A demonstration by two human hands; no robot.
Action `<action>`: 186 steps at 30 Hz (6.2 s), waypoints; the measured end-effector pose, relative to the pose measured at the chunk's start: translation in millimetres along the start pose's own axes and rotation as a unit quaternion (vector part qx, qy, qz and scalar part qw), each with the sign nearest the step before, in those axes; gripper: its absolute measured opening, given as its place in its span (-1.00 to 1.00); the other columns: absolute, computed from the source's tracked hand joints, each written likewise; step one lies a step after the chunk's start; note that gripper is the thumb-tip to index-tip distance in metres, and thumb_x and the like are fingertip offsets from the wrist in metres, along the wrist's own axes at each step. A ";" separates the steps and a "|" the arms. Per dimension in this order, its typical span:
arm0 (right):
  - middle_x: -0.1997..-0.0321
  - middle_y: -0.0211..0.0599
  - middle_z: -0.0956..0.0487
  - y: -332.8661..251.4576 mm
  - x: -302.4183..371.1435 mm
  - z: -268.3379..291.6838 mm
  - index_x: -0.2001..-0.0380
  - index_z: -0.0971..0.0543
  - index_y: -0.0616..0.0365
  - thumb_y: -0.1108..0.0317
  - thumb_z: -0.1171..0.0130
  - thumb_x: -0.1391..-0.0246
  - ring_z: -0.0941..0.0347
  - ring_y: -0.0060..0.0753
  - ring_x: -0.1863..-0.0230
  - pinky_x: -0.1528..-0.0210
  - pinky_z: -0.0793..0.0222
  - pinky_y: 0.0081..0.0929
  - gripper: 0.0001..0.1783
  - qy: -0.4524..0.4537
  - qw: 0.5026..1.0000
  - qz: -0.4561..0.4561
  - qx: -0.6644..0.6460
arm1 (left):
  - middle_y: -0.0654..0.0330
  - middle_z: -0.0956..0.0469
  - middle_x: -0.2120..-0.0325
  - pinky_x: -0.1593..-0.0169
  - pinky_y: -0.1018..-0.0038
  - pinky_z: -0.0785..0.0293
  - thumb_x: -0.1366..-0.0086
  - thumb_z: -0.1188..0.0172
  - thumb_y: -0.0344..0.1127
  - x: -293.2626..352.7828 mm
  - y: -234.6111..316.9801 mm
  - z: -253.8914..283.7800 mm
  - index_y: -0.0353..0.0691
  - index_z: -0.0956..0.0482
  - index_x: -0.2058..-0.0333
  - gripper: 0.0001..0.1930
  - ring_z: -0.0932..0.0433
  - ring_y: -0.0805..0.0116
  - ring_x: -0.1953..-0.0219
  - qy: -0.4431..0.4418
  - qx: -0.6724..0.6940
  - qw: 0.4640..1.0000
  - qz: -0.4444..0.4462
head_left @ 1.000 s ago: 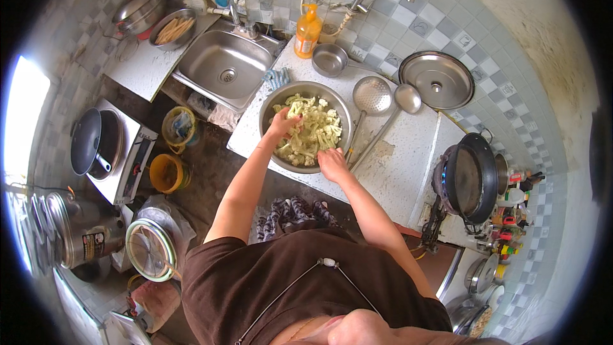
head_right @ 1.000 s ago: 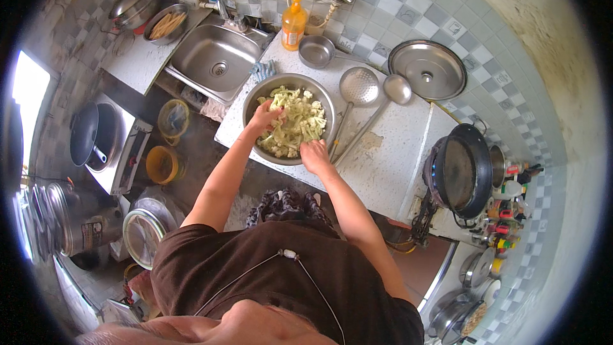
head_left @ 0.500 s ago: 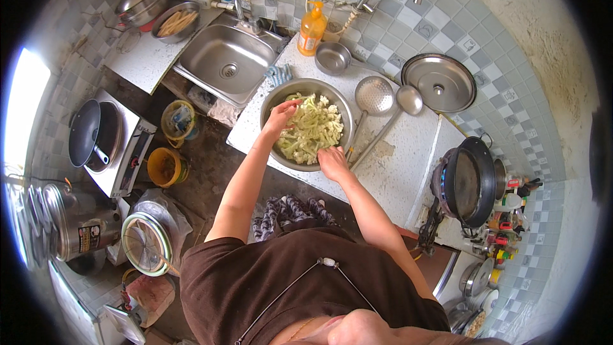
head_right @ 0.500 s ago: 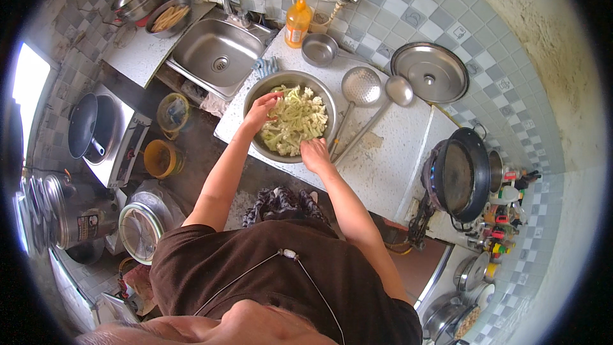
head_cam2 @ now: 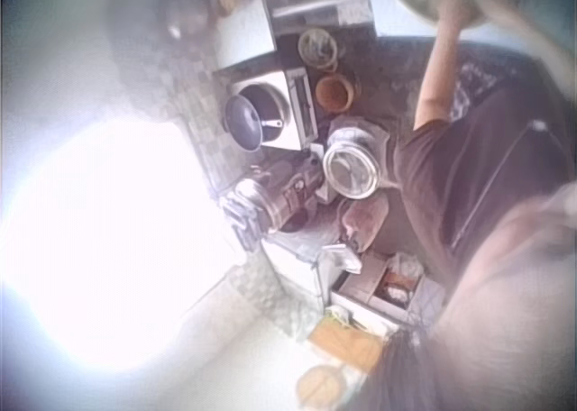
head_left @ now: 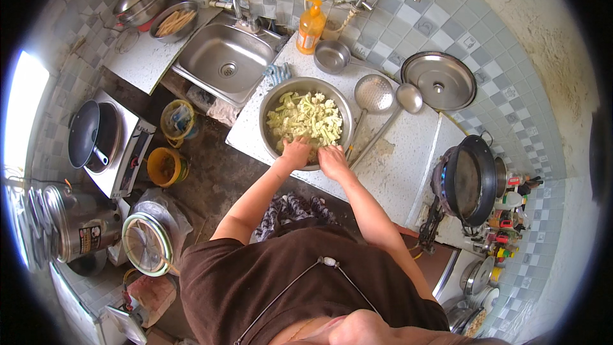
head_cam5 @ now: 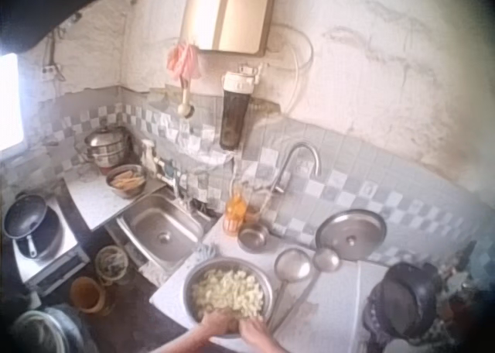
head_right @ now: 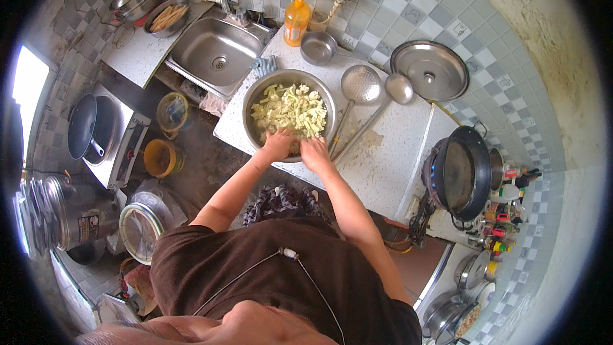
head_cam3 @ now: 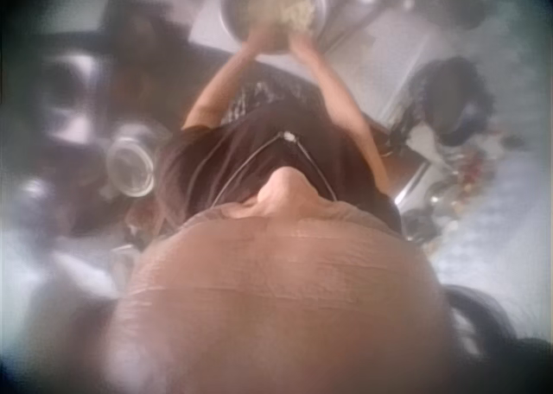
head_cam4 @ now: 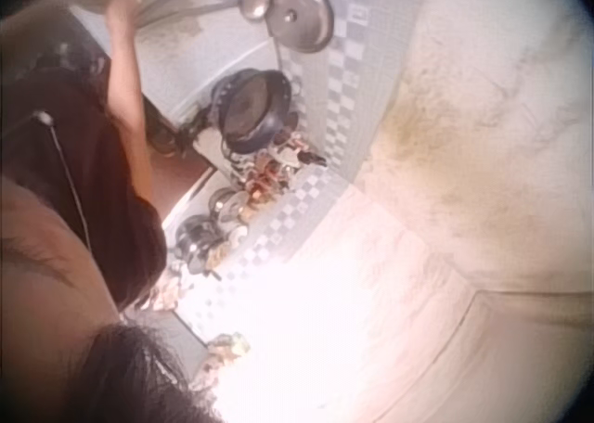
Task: The person is breaking cauliflower into florets by hand inside a large metal bowl.
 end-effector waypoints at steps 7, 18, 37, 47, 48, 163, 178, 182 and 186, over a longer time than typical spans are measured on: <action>0.38 -0.16 -0.58 2.0 -2.0 0.6 0.41 -0.54 0.14 0.34 0.05 -0.13 -0.45 -0.13 0.15 0.02 -0.19 -0.17 -0.81 -0.024 1.000 -0.008 -0.006 | 0.13 -0.61 0.23 0.17 0.15 -0.54 -0.09 -0.26 -0.14 -29.5 -42.9 20.4 -0.06 -0.64 0.27 -0.76 -0.62 0.09 0.22 -0.017 -0.038 0.997 0.069; 0.37 -0.13 -0.60 0.1 -1.7 7.0 0.39 -0.54 0.14 0.34 0.09 -0.15 -0.47 -0.12 0.16 0.03 -0.17 -0.17 -0.78 -0.035 0.999 -0.018 -0.005 | 0.41 -0.42 0.57 0.38 0.48 -0.59 -0.41 -0.03 -0.17 -20.0 -79.3 73.0 -0.21 -0.62 0.20 -0.73 -0.43 0.59 0.50 0.026 0.681 0.721 0.128; 0.34 -0.17 -0.62 -7.1 0.5 20.7 0.38 -0.60 0.12 0.41 -0.02 -0.08 -0.48 -0.15 0.14 0.00 -0.21 -0.21 -0.84 0.032 0.995 -0.024 -0.091 | 0.33 -0.58 0.32 0.21 0.43 -0.57 -0.25 -0.16 -0.52 -5.3 -53.5 33.2 -0.17 -0.48 0.22 -0.85 -0.56 0.48 0.26 0.067 0.837 0.537 0.074; 0.16 -0.25 -0.60 23.1 -32.2 34.1 0.06 -0.51 0.29 0.40 0.01 -0.27 -0.51 -0.46 0.10 0.02 -0.41 -0.50 -0.74 0.154 0.828 -0.115 -0.527 | 0.30 -0.57 0.29 0.19 0.40 -0.57 -0.25 -0.10 -0.57 -3.2 -29.7 29.9 -0.17 -0.52 0.20 -0.82 -0.57 0.44 0.26 0.041 0.848 0.526 0.045; 0.16 -0.25 -0.60 16.9 -32.4 42.3 0.06 -0.52 0.30 0.39 -0.01 -0.26 -0.51 -0.46 0.10 0.03 -0.41 -0.50 -0.74 0.136 0.844 -0.105 -0.507 | 0.30 -0.57 0.30 0.20 0.40 -0.57 -0.25 -0.11 -0.57 -2.6 -26.9 30.4 -0.17 -0.52 0.21 -0.82 -0.57 0.44 0.27 0.038 0.844 0.533 0.041; 0.43 -0.41 -0.59 1.6 -11.2 134.5 0.35 -0.61 0.35 0.59 -0.23 0.06 -0.47 -0.68 0.42 0.35 -0.42 -0.68 -0.86 -0.082 0.855 -0.039 -0.511 | 0.17 -0.63 0.49 0.31 0.55 -0.54 -0.17 -0.25 -0.47 17.5 33.1 123.5 -0.46 -0.62 0.32 -0.85 -0.58 0.51 0.45 -0.002 0.649 0.759 -0.058; 0.61 -0.35 -0.58 -27.7 -12.5 144.1 0.50 -0.57 0.32 0.49 -0.28 0.16 -0.49 -0.67 0.51 0.43 -0.42 -0.61 -0.88 0.021 0.961 -0.058 -0.269 | 0.17 -0.63 0.48 0.30 0.57 -0.51 -0.11 -0.23 -0.46 16.5 25.1 123.8 -0.44 -0.60 0.32 -0.83 -0.58 0.51 0.42 0.091 0.479 0.873 -0.017; 0.58 -0.37 -0.58 -15.5 -16.3 128.9 0.49 -0.56 0.34 0.53 -0.24 0.12 -0.49 -0.67 0.51 0.45 -0.42 -0.61 -0.91 0.017 0.910 -0.055 -0.410 | 0.19 -0.63 0.50 0.32 0.56 -0.50 -0.09 -0.21 -0.50 11.6 21.7 112.9 -0.45 -0.61 0.34 -0.84 -0.57 0.53 0.43 0.053 0.598 0.800 -0.003; 0.51 -0.40 -0.57 -3.1 -18.8 115.7 0.43 -0.56 0.36 0.58 -0.19 0.06 -0.50 -0.65 0.48 0.44 -0.43 -0.63 -0.93 -0.011 0.878 -0.039 -0.477 | 0.18 -0.63 0.52 0.33 0.55 -0.50 -0.07 -0.20 -0.49 11.9 19.7 108.4 -0.45 -0.63 0.33 -0.82 -0.57 0.54 0.45 0.059 0.614 0.787 0.008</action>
Point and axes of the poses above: each hand's wrist, its own x-axis away from the middle knuckle, its own z-axis out of the back of the hand, y = z × x, the point moved 5 cm from there along -x, towards the middle knuckle
